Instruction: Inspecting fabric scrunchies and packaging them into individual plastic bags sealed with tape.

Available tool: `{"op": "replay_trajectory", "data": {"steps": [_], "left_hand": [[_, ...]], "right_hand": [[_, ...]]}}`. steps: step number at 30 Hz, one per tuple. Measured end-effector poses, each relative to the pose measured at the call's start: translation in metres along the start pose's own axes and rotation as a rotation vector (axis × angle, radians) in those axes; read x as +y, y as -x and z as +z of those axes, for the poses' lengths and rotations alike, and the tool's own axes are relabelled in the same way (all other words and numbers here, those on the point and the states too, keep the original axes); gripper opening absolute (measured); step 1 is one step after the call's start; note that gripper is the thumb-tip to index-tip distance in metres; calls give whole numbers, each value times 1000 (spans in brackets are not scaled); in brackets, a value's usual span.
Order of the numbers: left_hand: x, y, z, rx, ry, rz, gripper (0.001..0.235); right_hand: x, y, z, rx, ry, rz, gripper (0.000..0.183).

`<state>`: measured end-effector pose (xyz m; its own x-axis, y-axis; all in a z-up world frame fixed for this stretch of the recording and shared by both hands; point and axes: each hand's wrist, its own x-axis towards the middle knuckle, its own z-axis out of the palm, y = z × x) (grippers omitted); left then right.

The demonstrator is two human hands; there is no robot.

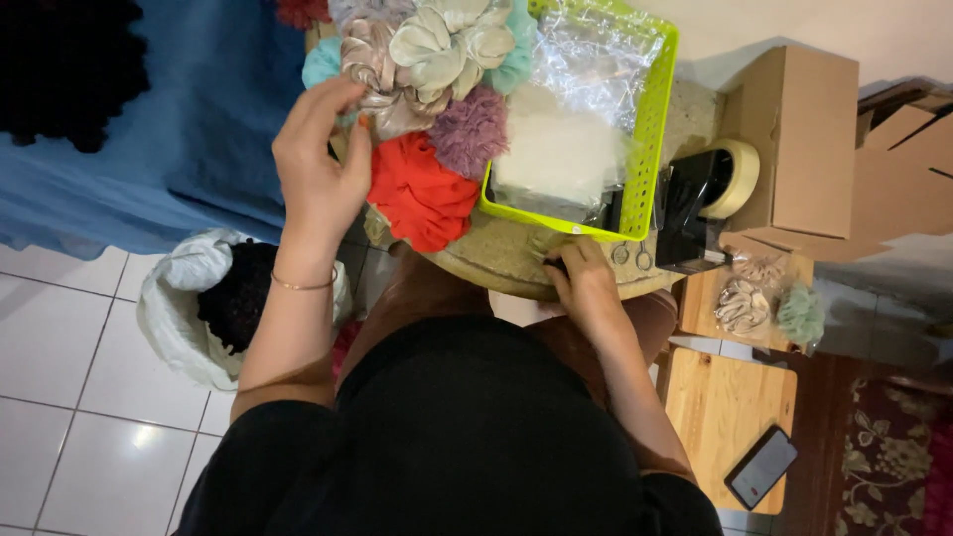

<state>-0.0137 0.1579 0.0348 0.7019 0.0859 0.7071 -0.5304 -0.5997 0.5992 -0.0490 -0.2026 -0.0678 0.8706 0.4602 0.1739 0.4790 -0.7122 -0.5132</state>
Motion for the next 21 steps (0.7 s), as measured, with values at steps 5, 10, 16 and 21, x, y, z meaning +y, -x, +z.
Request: {"op": "replay_trajectory", "data": {"steps": [5,10,16,21], "left_hand": [[2,-36,13,-82,-76,73,25],[-1,-65,46,-184,-278,331,26],[-16,-69,84,-283,-728,291,49],[-31,-81,95,-298,-634,126,19]], "right_hand": [[17,5,8,31,-72,-37,38],[-16,5,-20,87,-188,-207,11],[-41,17,-56,126,-391,-73,11],[-27,32,-53,101,-736,76,34]]}}
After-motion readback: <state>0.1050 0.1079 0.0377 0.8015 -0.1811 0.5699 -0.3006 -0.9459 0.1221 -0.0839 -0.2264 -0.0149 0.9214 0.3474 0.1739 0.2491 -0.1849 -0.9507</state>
